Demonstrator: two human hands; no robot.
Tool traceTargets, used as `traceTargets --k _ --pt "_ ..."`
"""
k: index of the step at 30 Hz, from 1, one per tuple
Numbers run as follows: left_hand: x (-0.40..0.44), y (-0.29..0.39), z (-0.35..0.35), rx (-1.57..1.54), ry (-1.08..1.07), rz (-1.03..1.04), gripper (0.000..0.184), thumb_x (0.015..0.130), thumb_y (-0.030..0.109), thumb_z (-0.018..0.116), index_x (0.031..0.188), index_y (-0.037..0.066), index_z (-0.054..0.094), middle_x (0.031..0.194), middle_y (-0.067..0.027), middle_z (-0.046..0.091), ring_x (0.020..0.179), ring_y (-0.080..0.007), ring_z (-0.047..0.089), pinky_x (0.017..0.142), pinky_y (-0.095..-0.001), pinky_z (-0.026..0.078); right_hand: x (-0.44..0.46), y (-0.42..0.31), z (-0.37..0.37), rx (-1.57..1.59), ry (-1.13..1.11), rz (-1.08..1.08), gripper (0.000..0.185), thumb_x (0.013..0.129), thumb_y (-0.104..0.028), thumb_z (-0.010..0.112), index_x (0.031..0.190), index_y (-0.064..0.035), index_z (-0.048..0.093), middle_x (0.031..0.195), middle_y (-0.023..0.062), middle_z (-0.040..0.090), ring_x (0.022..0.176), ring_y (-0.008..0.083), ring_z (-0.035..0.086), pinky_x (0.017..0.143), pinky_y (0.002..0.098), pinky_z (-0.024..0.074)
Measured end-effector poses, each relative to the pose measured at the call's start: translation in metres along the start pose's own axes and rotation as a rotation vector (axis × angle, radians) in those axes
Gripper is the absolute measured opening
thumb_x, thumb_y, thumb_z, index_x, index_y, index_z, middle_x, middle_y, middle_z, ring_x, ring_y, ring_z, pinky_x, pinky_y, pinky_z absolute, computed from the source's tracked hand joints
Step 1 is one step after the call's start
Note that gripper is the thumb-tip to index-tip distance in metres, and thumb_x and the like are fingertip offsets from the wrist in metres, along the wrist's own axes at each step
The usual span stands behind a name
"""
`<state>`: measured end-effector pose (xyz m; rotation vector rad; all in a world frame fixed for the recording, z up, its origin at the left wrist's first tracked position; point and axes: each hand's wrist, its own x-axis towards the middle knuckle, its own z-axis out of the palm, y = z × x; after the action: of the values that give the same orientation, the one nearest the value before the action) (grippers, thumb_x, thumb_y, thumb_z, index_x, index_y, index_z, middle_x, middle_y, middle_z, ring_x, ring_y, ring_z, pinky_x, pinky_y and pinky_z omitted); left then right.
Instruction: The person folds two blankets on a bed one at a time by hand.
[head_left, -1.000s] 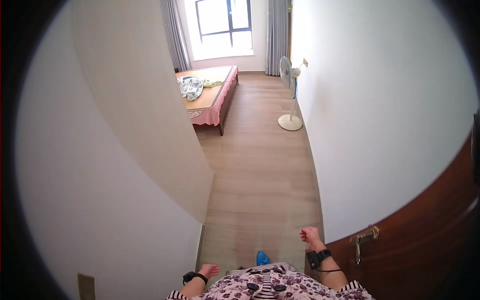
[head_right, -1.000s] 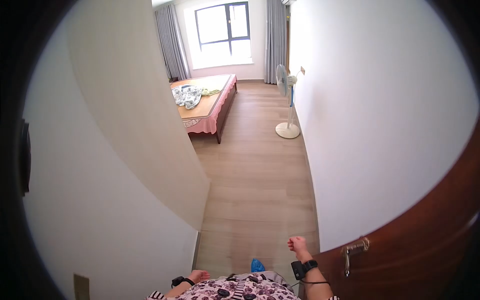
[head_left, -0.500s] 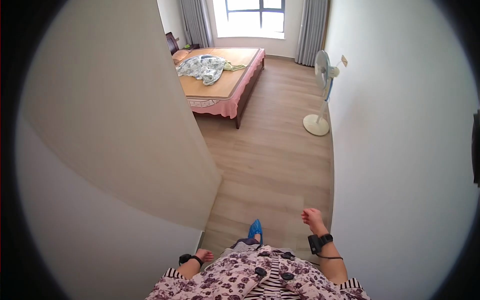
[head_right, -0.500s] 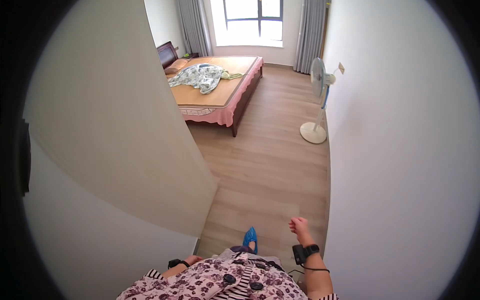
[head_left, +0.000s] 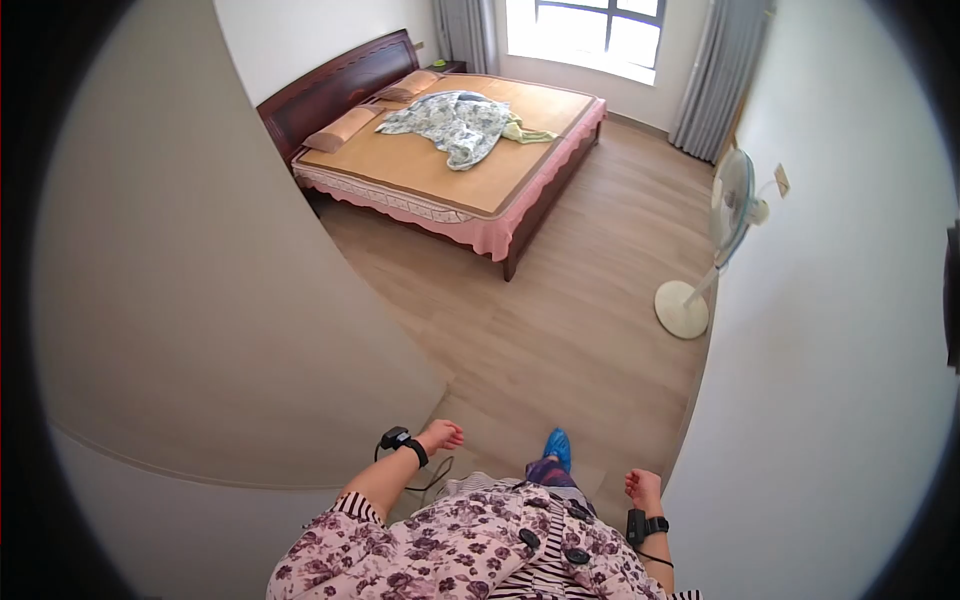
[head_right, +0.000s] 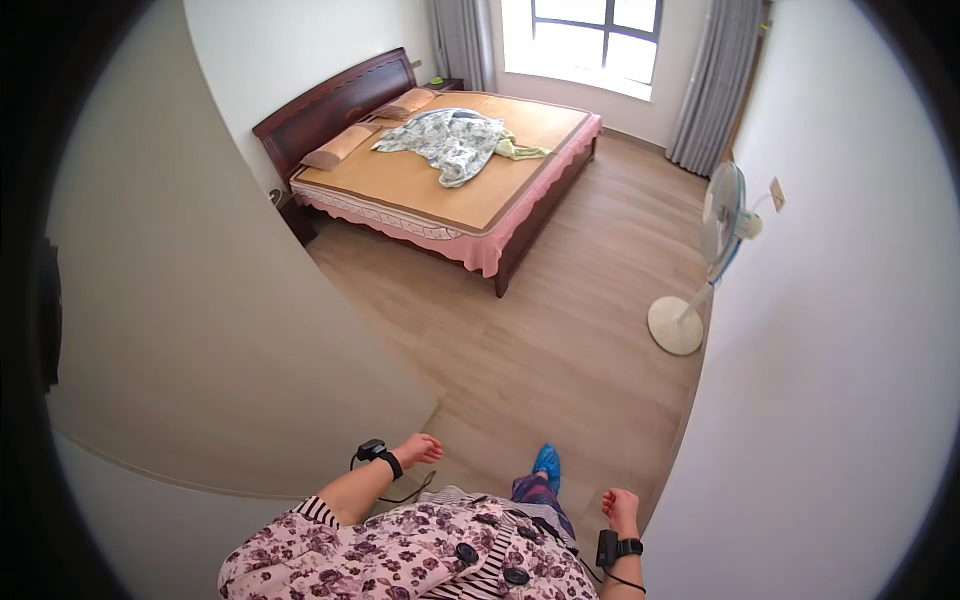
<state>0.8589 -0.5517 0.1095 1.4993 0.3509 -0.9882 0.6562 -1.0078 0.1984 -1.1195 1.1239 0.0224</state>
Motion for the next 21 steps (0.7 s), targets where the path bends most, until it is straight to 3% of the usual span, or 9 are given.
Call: traceTargets --k 3,9,18,21 --pt "-0.050 -0.010 -0.045 -0.087 0.162 -0.143 0.015 0.083 0.014 0.049 0.091 0.004 0.057 0.080 -0.0094 0.063 0.071 -0.0195 0.062 0.058 -0.0304 0.050 -0.008 -0.050 0.049 -0.078 -0.009 -0.041 0.007 0.078 -0.010 0.053 0.075 -0.0047 0.054 0.064 0.0061 0.056 0.050 0.0140 0.052 0.043 0.0261 0.0409" --pt "-0.113 -0.034 -0.104 -0.145 0.235 -0.322 0.018 0.084 0.019 0.051 0.087 0.002 0.058 0.079 -0.0092 0.063 0.070 -0.0204 0.063 0.056 -0.0307 0.049 -0.050 -0.130 0.141 -0.169 -0.173 -0.177 0.007 0.079 -0.012 0.054 0.078 -0.0047 0.055 0.066 0.0051 0.056 0.054 0.0121 0.052 0.046 0.0244 0.0417" --pt "-0.101 -0.052 -0.063 -0.222 0.240 -0.339 0.017 0.085 0.018 0.050 0.088 0.003 0.057 0.077 -0.0091 0.062 0.066 -0.0201 0.062 0.055 -0.0309 0.049 -0.038 -0.133 0.143 -0.148 -0.293 -0.140 0.010 0.080 -0.012 0.053 0.081 -0.0026 0.055 0.068 0.0054 0.058 0.053 0.0112 0.052 0.045 0.0232 0.0416" --pt "-0.093 -0.045 -0.064 -0.173 0.276 -0.343 0.020 0.086 0.018 0.049 0.094 0.000 0.054 0.083 -0.0116 0.061 0.076 -0.0230 0.061 0.060 -0.0326 0.050 -0.043 -0.118 0.129 -0.115 -0.302 -0.080 0.009 0.080 -0.012 0.053 0.081 -0.0026 0.055 0.068 0.0054 0.057 0.053 0.0112 0.052 0.045 0.0231 0.0416"
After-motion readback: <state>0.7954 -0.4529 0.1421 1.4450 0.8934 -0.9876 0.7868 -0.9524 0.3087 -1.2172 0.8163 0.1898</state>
